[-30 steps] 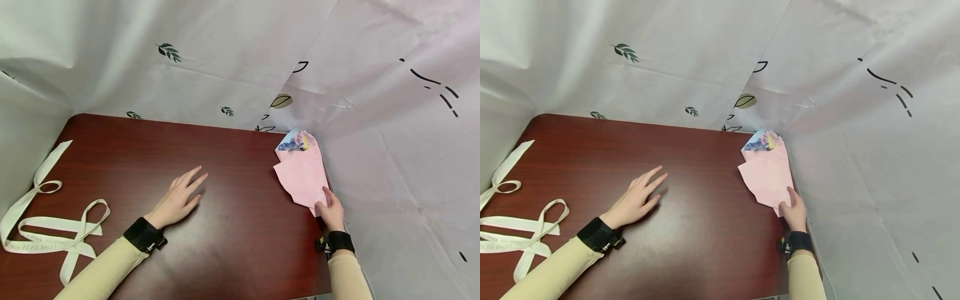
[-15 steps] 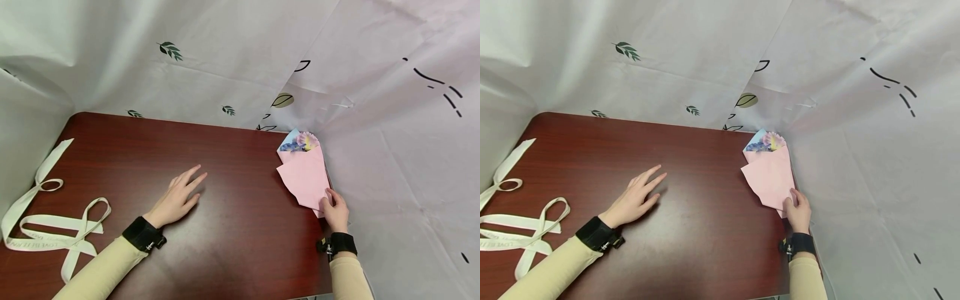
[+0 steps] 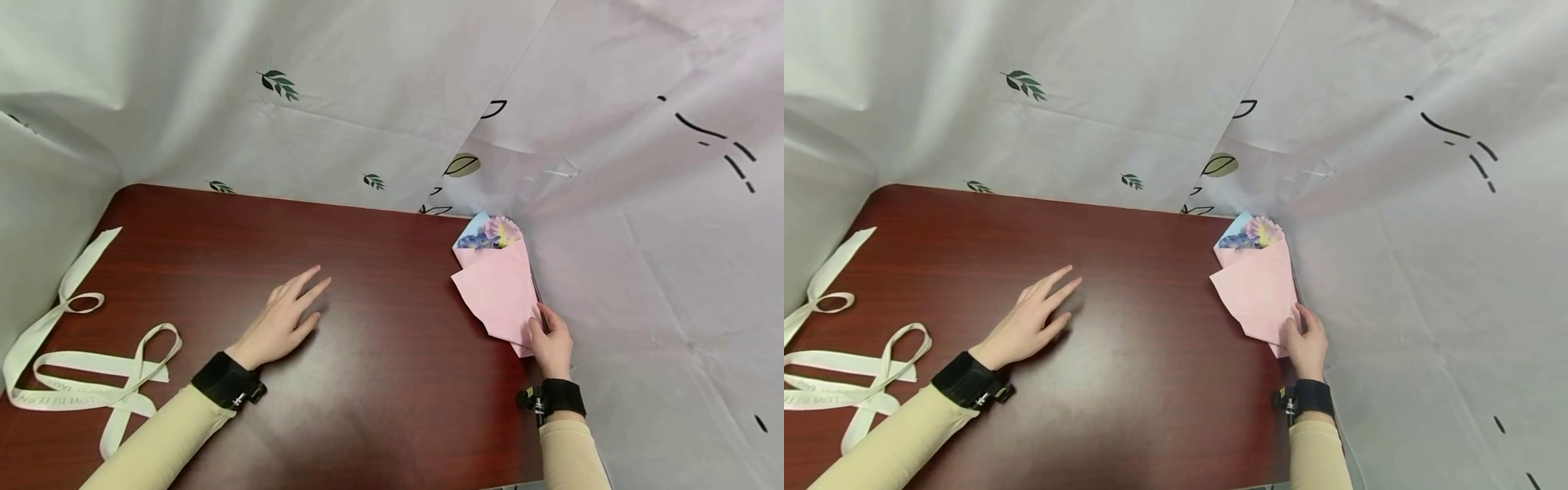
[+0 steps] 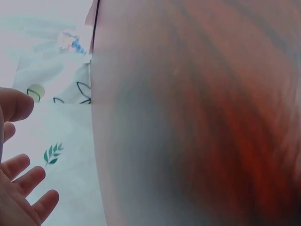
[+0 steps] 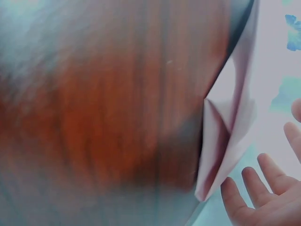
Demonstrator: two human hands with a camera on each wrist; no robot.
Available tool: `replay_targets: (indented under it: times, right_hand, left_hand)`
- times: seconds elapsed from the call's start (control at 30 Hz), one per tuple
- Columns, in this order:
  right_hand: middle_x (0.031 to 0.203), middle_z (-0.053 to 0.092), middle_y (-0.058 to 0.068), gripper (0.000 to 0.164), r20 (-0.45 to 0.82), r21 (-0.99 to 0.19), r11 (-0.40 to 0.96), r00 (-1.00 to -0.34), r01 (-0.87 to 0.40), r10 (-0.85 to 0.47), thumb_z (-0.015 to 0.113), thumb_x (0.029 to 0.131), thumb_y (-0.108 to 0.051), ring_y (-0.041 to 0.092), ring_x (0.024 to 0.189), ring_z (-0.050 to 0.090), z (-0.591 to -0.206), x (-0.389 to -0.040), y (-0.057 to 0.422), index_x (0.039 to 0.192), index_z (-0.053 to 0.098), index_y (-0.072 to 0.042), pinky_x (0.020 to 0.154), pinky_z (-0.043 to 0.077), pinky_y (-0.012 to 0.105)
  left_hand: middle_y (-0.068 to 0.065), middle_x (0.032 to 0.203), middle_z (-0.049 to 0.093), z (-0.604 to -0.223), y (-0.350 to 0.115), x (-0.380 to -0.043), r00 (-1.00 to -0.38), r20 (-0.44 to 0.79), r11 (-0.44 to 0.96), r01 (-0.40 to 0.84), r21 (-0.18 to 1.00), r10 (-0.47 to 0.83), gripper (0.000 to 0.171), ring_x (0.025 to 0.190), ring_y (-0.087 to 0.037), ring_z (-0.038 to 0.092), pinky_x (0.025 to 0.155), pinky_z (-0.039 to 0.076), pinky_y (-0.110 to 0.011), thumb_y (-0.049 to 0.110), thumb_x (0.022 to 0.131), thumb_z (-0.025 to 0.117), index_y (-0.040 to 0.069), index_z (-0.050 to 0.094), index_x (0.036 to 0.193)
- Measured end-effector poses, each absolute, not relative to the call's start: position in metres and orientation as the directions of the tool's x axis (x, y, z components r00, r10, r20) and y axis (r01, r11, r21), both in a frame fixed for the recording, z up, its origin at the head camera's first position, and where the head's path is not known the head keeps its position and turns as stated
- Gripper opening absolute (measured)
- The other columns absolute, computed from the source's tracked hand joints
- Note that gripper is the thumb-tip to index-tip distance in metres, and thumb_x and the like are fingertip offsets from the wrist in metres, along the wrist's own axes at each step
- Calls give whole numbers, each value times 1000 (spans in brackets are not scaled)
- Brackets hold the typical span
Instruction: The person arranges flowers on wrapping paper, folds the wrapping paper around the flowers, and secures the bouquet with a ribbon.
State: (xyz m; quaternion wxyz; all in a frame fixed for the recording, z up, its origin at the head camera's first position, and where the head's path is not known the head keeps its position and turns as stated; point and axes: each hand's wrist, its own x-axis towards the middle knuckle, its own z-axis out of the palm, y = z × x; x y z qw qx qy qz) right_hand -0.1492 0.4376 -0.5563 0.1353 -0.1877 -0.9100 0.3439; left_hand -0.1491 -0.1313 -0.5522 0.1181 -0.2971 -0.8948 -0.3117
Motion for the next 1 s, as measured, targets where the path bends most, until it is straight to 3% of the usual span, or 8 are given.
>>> replay_targets:
  times: [0.13,0.23,0.37,0.47,0.63,0.87,1.0]
  right_hand:
    - [145,55,17,43,155,-674,710,-899,207,409,59,99,-22,36,134,49,-551,-153,433,141,60,-14,110,36,52]
    - [143,55,18,43,178,-676,713,-896,189,406,58,100,-23,37,114,55,-544,-156,426,142,60,-14,100,40,50]
    - [144,54,11,43,200,-677,714,-889,179,413,56,100,-23,29,93,53,-529,-158,410,143,60,-19,85,40,38]
    - [145,55,6,44,230,-687,714,-892,134,388,56,99,-18,26,105,57,-516,-160,394,142,61,-21,88,43,37]
    - [149,52,9,43,284,-717,697,-917,-9,281,58,99,-12,25,138,46,-504,-162,368,142,61,-18,100,45,54]
    - [152,48,8,43,327,-712,684,-937,-158,123,62,100,-13,26,140,44,-496,-163,335,142,61,-20,101,45,59]
    - [150,51,4,43,350,-701,681,-934,-213,69,63,99,-11,24,139,46,-494,-162,317,140,62,-19,98,48,57]
  left_hand:
    - [-9,166,23,-546,-153,-151,-813,369,655,582,482,450,76,147,-33,32,108,29,-62,17,96,69,24,29,161]
    - [-12,164,27,-538,-178,-151,-837,324,689,547,476,441,76,147,-34,33,106,30,-64,19,96,70,24,30,161]
    - [-17,160,34,-524,-223,-146,-874,259,741,485,464,411,72,143,-40,36,102,31,-67,14,94,70,18,37,158]
    - [-20,154,40,-516,-260,-139,-899,217,781,438,445,381,66,137,-46,40,95,33,-70,9,92,71,12,45,153]
    - [-25,142,48,-513,-318,-120,-935,121,845,354,401,334,57,126,-52,44,86,35,-71,8,85,78,5,57,138]
    - [-27,133,53,-524,-360,-91,-939,161,859,344,379,304,56,114,-52,49,81,38,-65,6,65,90,9,64,115]
    - [-25,135,51,-531,-363,-82,-950,114,869,311,386,289,48,117,-51,48,81,37,-67,18,68,92,14,64,107]
